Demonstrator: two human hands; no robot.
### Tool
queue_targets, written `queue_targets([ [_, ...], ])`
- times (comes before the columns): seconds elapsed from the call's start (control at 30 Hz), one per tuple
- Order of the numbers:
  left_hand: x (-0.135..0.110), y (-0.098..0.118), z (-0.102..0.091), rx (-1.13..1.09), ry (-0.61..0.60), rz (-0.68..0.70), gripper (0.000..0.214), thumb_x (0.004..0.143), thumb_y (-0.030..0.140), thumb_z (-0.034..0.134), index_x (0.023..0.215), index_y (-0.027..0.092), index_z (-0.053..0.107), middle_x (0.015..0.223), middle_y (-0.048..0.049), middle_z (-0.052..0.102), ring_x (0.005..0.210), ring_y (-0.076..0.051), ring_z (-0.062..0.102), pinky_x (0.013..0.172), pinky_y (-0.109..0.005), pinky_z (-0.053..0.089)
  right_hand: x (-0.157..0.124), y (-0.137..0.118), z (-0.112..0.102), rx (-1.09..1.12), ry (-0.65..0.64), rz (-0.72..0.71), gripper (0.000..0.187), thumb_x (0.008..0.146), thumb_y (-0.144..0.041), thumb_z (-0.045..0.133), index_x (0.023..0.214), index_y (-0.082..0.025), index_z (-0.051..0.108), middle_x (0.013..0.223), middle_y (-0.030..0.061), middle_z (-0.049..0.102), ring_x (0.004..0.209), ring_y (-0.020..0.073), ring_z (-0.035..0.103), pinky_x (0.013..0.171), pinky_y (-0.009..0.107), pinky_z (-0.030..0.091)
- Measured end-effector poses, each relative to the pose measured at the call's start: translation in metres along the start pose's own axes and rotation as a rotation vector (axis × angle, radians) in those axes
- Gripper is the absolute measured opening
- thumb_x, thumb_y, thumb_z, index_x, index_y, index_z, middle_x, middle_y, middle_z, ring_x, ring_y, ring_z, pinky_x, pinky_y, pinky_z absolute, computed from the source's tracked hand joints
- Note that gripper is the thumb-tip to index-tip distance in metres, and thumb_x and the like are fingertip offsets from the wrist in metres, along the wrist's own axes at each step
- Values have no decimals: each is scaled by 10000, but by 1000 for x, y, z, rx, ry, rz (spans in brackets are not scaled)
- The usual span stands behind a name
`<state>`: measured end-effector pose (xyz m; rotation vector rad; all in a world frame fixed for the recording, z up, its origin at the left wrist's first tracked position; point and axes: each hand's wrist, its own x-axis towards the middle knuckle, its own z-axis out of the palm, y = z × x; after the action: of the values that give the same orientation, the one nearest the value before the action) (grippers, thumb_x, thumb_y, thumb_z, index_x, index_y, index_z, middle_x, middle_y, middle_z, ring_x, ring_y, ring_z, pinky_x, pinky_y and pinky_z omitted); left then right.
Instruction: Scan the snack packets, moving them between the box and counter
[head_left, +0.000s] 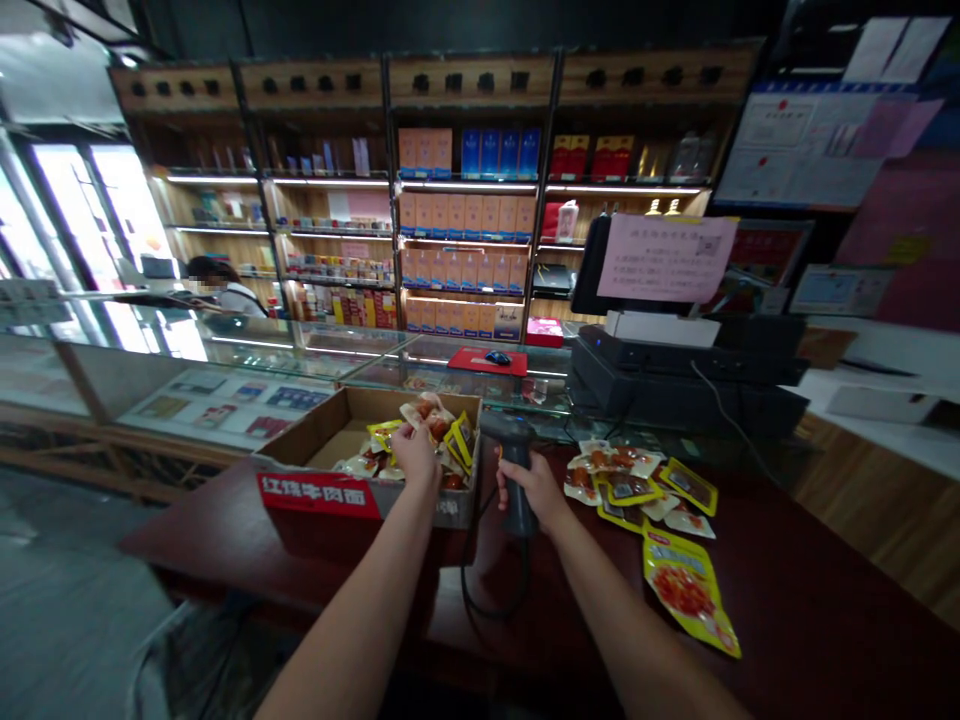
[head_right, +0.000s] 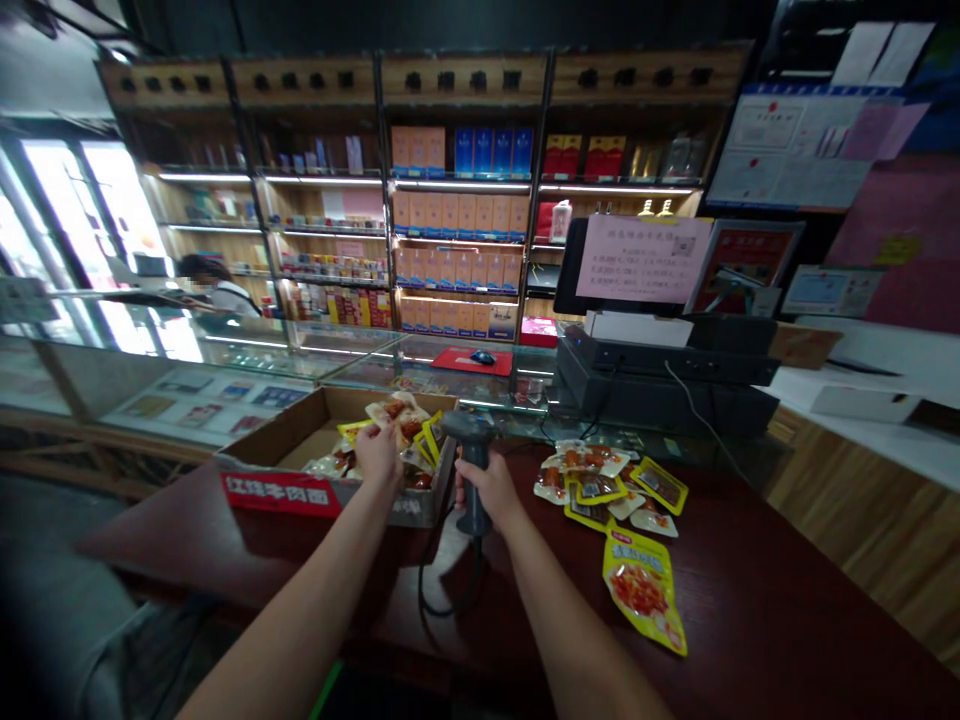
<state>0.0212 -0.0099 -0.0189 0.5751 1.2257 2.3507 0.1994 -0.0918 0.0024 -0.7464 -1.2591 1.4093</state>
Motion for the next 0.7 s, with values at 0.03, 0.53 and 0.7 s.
queue_targets([
  [0.03, -1, 1, -3, 57, 20, 10, 220, 680, 150, 574, 883, 159, 489, 857, -41, 580, 874, -169, 601, 853, -364, 464, 1, 0, 2, 0, -8, 0, 294, 643, -336, 678, 845, -168, 545, 488, -65, 560, 343, 110, 510, 333, 234, 467],
  [0.53, -118, -5, 30, 273, -776, 179, 225, 775, 242, 526, 986, 165, 544, 914, -82, 638, 850, -169, 615, 807, -323, 466, -36, 11, -84, 53, 270, -17, 335, 615, -344, 720, 846, -172, 551, 498, -64, 569, 349, 101, 502, 340, 244, 484],
  [0.7, -154, -58, 57, 793, -973, 192, 198, 715, 339, 594, 652, 151, 597, 761, -128, 630, 809, -256, 606, 761, -359, 428, -69, 11, -131, 76, 452, -83, 309, 621, -355, 724, 799, -179, 543, 503, -62, 570, 358, 102, 505, 344, 233, 475],
])
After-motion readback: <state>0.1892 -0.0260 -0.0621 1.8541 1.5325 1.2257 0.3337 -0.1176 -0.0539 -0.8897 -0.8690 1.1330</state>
